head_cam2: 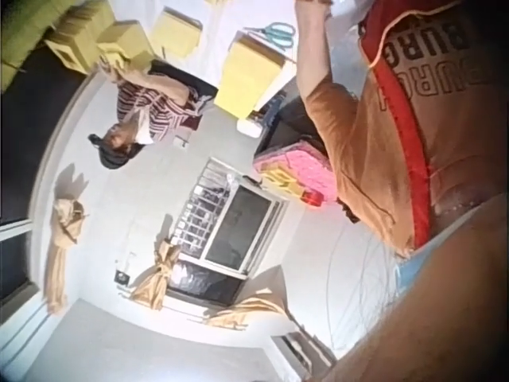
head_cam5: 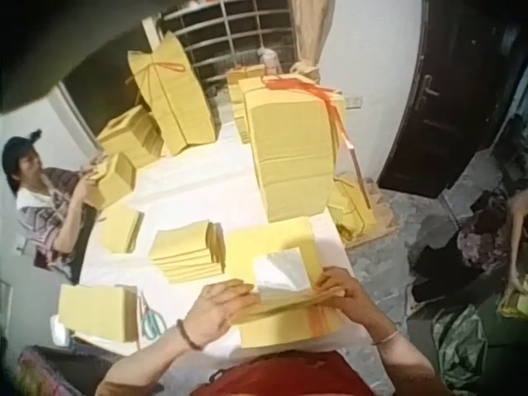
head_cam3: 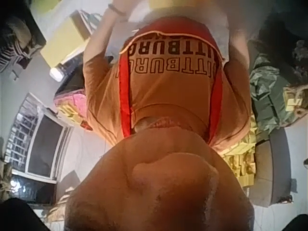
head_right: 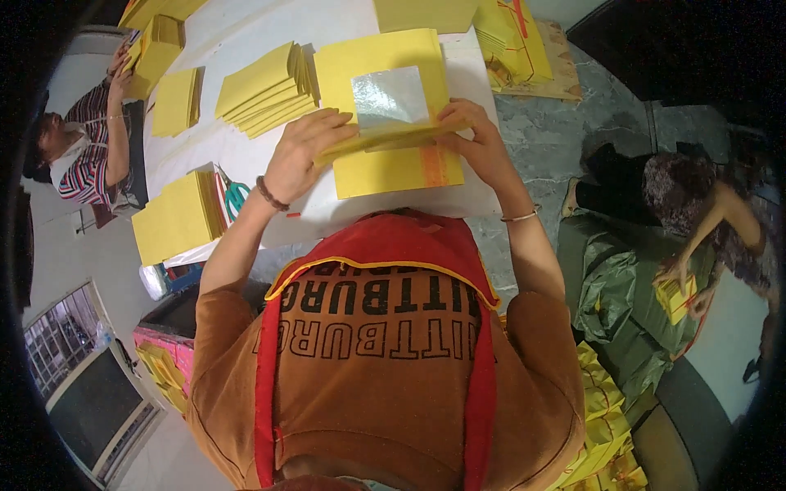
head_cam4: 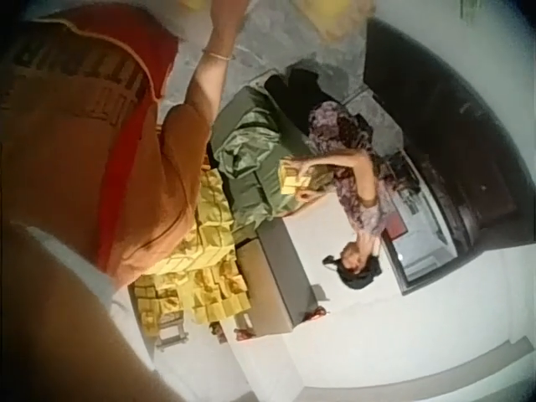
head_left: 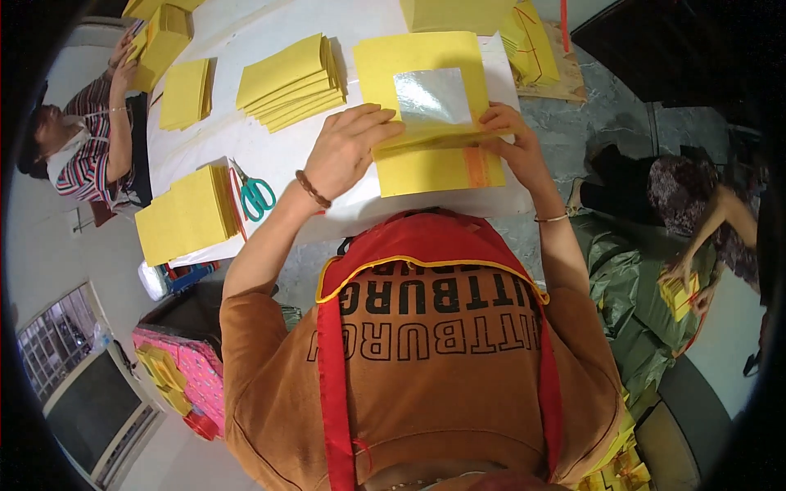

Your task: Folding and stacking sheets of joss paper on a table.

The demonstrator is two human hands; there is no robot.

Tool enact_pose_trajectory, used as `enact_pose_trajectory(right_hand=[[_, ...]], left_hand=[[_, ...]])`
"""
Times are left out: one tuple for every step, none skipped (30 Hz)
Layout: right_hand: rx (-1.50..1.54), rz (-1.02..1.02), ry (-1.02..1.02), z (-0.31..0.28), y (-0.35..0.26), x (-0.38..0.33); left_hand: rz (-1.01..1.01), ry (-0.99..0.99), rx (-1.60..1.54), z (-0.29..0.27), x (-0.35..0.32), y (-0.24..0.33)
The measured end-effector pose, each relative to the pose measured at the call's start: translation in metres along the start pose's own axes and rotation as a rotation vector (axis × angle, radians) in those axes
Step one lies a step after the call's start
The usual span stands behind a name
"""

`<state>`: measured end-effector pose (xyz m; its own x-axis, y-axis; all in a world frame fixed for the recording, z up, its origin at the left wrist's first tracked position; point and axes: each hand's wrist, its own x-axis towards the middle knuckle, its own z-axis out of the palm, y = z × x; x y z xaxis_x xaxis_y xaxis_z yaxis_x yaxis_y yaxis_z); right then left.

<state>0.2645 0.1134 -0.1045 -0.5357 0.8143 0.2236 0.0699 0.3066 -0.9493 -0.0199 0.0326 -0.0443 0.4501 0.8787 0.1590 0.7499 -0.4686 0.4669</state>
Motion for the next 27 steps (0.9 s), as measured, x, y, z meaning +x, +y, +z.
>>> enact_pose_trajectory(right_hand=[[0.0, 0.001, -0.009, -0.004, -0.003, 0.0], [-0.072, -0.097, -0.052, -0.01, -0.01, -0.004], [-0.142, -0.197, -0.1, -0.013, -0.021, -0.005], [-0.139, -0.198, -0.112, -0.013, -0.033, -0.006], [-0.262, -0.182, -0.184, -0.012, -0.047, -0.007], [-0.39, -0.162, -0.249, -0.009, -0.056, -0.01], [-0.39, -0.159, -0.254, -0.004, -0.06, -0.012], [-0.507, -0.139, -0.382, 0.0, -0.062, -0.013], [-0.625, -0.121, -0.509, 0.002, -0.064, -0.012], [-0.626, -0.121, -0.512, 0.003, -0.062, -0.013], [-0.625, -0.112, -0.506, 0.004, -0.057, -0.016], [-0.621, -0.105, -0.503, 0.004, -0.053, -0.018], [-0.62, -0.107, -0.507, 0.002, -0.053, -0.016], [-0.581, -0.111, -0.494, 0.0, -0.053, -0.013], [-0.542, -0.112, -0.479, -0.002, -0.052, -0.011], [-0.542, -0.112, -0.479, -0.001, -0.052, -0.012], [-0.272, 0.167, -0.378, 0.001, -0.051, -0.015], [-0.001, 0.442, -0.264, 0.004, -0.051, -0.016], [-0.002, 0.445, -0.259, 0.007, -0.051, -0.015], [0.051, 0.436, -0.118, 0.011, -0.051, -0.014], [0.107, 0.423, 0.017, 0.016, -0.051, -0.012], [0.11, 0.424, 0.017, 0.019, -0.053, -0.008], [0.189, 0.417, 0.089, 0.022, -0.058, -0.003], [0.267, 0.41, 0.161, 0.024, -0.06, 0.0], [0.269, 0.412, 0.162, 0.025, -0.059, 0.0], [0.242, 0.384, 0.177, 0.026, -0.057, 0.0], [0.215, 0.356, 0.195, 0.027, -0.056, 0.0]], left_hand=[[-0.015, 0.052, 0.164, 0.002, -0.002, 0.004], [0.002, 0.12, 0.171, 0.002, -0.007, 0.01], [-0.01, 0.126, 0.169, 0.0, -0.012, 0.017], [0.007, 0.158, 0.144, -0.002, -0.017, 0.023], [0.024, 0.19, 0.119, -0.001, -0.021, 0.027], [0.042, 0.204, 0.095, 0.0, -0.024, 0.032], [0.038, 0.205, 0.091, 0.001, -0.027, 0.035], [0.039, 0.167, 0.092, 0.003, -0.029, 0.037], [0.041, 0.13, 0.094, 0.003, -0.03, 0.037], [0.039, 0.145, 0.101, 0.005, -0.031, 0.034], [0.038, 0.147, 0.101, 0.006, -0.03, 0.034], [0.027, 0.176, 0.068, 0.007, -0.03, 0.035], [0.017, 0.205, 0.035, 0.007, -0.029, 0.035], [0.015, 0.207, 0.036, 0.006, -0.028, 0.035], [-0.037, 0.167, -0.019, 0.002, -0.026, 0.035], [-0.088, 0.126, -0.075, 0.0, -0.025, 0.034], [-0.087, 0.126, -0.074, 0.001, -0.024, 0.033], [-0.182, 0.095, -0.12, 0.001, -0.022, 0.029], [-0.277, 0.063, -0.166, 0.001, -0.019, 0.027], [-0.273, 0.06, -0.169, 0.0, -0.015, 0.024], [-0.371, 0.027, -0.227, -0.003, -0.009, 0.024], [-0.469, -0.007, -0.286, -0.004, -0.005, 0.023], [-0.471, -0.01, -0.285, -0.001, -0.001, 0.02], [-0.547, 0.043, -0.485, 0.004, 0.002, 0.016], [-0.621, 0.096, -0.686, 0.008, 0.003, 0.014], [-0.623, 0.093, -0.685, 0.009, 0.004, 0.014], [-0.641, 0.128, -0.808, 0.011, 0.006, 0.013]])
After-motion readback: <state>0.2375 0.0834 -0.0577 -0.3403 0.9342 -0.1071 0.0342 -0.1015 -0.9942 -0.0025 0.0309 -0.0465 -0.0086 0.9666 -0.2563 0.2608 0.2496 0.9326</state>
